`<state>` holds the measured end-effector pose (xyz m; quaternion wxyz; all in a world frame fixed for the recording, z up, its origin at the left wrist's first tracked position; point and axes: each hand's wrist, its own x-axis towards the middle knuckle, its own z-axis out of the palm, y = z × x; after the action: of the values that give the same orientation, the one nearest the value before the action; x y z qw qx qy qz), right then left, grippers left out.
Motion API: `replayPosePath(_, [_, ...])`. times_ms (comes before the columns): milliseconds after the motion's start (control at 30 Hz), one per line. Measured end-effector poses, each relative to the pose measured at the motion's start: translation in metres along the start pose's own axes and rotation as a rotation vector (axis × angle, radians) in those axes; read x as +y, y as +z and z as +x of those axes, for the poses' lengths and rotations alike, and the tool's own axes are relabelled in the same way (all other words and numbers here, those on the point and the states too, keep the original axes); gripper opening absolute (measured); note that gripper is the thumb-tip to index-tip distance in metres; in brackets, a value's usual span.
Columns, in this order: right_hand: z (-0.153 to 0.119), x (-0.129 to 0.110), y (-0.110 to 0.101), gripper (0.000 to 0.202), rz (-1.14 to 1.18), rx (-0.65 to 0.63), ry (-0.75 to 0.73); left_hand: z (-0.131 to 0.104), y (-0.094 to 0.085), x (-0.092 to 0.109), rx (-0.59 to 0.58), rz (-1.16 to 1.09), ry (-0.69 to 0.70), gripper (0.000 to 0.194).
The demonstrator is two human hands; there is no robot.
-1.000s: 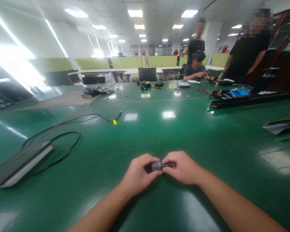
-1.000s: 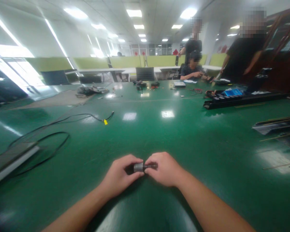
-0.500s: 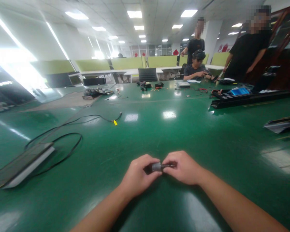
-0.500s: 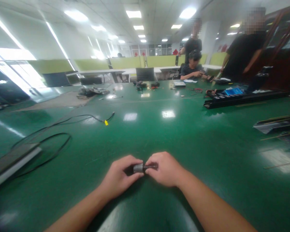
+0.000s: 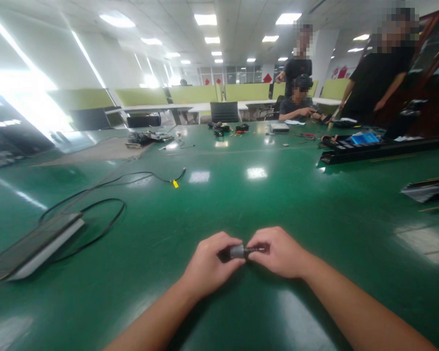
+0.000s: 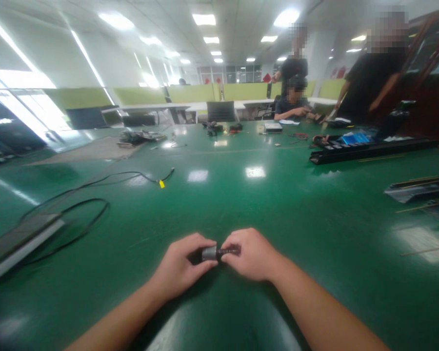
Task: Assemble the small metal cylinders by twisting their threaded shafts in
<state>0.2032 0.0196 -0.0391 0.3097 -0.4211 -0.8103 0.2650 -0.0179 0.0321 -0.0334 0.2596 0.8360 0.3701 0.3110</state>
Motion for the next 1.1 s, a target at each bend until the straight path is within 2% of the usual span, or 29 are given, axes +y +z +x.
replayPosePath(1100, [0.0, 0.0032, 0.0017, 0.005, -0.006, 0.018, 0.036, 0.0026, -0.0004, -0.0025, 0.021, 0.018, 0.013, 0.021])
